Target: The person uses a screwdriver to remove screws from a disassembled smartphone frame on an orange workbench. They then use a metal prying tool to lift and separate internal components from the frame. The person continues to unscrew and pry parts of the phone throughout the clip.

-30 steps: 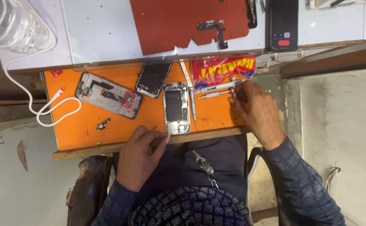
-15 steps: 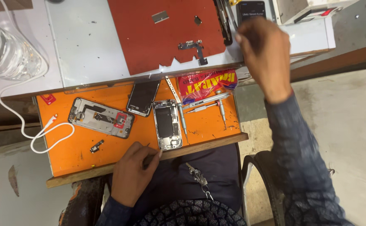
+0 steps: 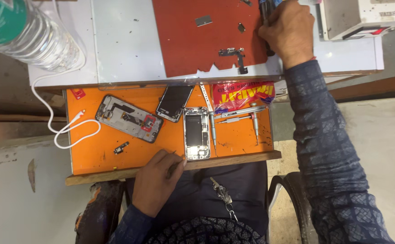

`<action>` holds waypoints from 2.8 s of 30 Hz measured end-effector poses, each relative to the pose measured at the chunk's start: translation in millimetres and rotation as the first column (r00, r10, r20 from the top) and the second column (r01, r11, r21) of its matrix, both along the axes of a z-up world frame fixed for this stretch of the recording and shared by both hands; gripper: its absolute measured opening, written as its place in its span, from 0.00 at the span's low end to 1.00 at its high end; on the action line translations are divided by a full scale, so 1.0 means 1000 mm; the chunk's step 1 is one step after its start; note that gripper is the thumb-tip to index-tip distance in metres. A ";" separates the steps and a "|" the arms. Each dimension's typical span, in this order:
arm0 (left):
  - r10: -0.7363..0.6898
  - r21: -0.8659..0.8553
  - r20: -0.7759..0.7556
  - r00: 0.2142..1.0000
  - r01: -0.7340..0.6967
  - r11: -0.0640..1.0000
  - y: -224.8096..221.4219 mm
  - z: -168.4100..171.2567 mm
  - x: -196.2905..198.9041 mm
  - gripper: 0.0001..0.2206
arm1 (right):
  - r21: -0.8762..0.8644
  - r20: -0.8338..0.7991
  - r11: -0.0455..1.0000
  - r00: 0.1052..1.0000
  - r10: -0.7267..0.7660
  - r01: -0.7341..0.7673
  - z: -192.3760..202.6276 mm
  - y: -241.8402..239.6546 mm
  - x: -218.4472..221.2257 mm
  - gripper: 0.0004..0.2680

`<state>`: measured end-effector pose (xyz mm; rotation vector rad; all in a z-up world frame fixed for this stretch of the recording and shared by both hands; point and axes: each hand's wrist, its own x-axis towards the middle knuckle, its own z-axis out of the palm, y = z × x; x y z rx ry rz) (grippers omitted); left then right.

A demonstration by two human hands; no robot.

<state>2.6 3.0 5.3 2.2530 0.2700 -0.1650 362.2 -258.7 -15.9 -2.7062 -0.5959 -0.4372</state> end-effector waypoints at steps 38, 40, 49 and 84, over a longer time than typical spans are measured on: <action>0.245 0.230 0.236 0.940 -0.299 0.926 0.095 0.014 0.018 0.05 | 0.858 -0.512 0.314 0.728 0.456 0.407 0.017 0.059 -0.271 0.16; 0.204 0.227 0.304 0.931 -0.279 0.933 0.094 0.011 0.020 0.05 | 0.889 -0.448 0.306 0.787 0.425 0.341 0.012 0.060 -0.276 0.17; 0.180 0.193 0.253 0.951 -0.232 0.954 0.098 0.000 0.021 0.04 | 0.827 -0.479 0.473 0.821 0.312 0.303 0.001 0.072 -0.294 0.21; 0.119 0.430 0.304 0.945 -0.247 0.868 0.120 -0.008 0.059 0.09 | 0.926 -0.312 0.297 0.915 0.257 0.232 -0.030 0.074 -0.298 0.19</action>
